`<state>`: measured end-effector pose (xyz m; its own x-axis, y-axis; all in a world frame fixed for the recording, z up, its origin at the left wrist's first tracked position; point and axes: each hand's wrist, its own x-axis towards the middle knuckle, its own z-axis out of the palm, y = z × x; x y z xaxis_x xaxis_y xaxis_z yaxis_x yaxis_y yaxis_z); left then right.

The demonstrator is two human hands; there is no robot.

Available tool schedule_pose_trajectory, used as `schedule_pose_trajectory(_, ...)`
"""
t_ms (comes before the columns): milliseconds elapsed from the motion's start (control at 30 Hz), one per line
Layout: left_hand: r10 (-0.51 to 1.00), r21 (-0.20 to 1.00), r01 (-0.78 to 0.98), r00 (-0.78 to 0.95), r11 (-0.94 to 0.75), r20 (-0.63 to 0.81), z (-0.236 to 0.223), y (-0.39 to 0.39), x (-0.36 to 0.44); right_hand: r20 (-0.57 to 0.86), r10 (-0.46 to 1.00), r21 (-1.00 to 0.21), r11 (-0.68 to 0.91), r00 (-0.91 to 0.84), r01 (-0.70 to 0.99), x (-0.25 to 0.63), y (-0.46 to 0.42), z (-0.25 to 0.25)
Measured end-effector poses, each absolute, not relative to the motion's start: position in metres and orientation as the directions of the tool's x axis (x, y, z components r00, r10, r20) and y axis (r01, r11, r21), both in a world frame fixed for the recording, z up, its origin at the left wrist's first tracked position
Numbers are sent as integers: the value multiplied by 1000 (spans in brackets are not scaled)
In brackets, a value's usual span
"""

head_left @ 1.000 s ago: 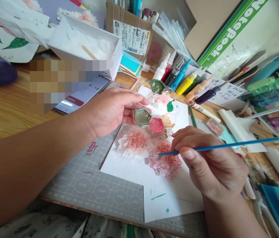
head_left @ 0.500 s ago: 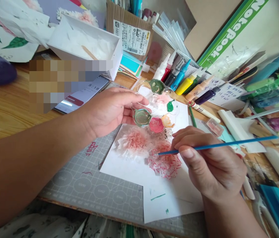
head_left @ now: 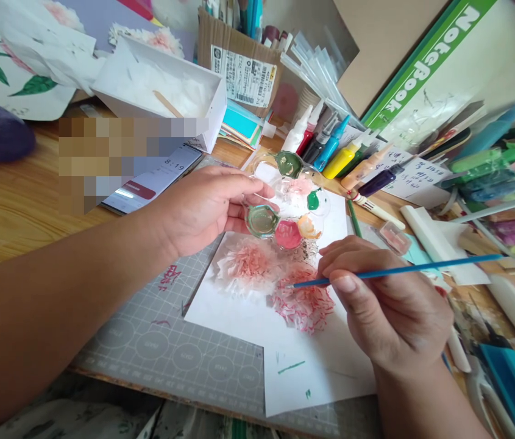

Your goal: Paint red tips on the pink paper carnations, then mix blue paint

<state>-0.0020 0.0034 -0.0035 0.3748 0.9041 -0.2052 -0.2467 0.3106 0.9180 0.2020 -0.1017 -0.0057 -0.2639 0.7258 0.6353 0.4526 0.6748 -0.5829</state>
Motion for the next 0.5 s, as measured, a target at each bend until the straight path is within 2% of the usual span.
schedule_pose_trajectory(167, 904, 923, -232, 373, 308, -208, -4, 4, -3, 657, 719, -605, 682, -225, 412, 202, -102, -5)
schedule_pose_trajectory(500, 910, 934, -216, 368, 283, -191, -5, 4, -2, 629, 706, -582, 705, -325, 406, 197, -97, 1)
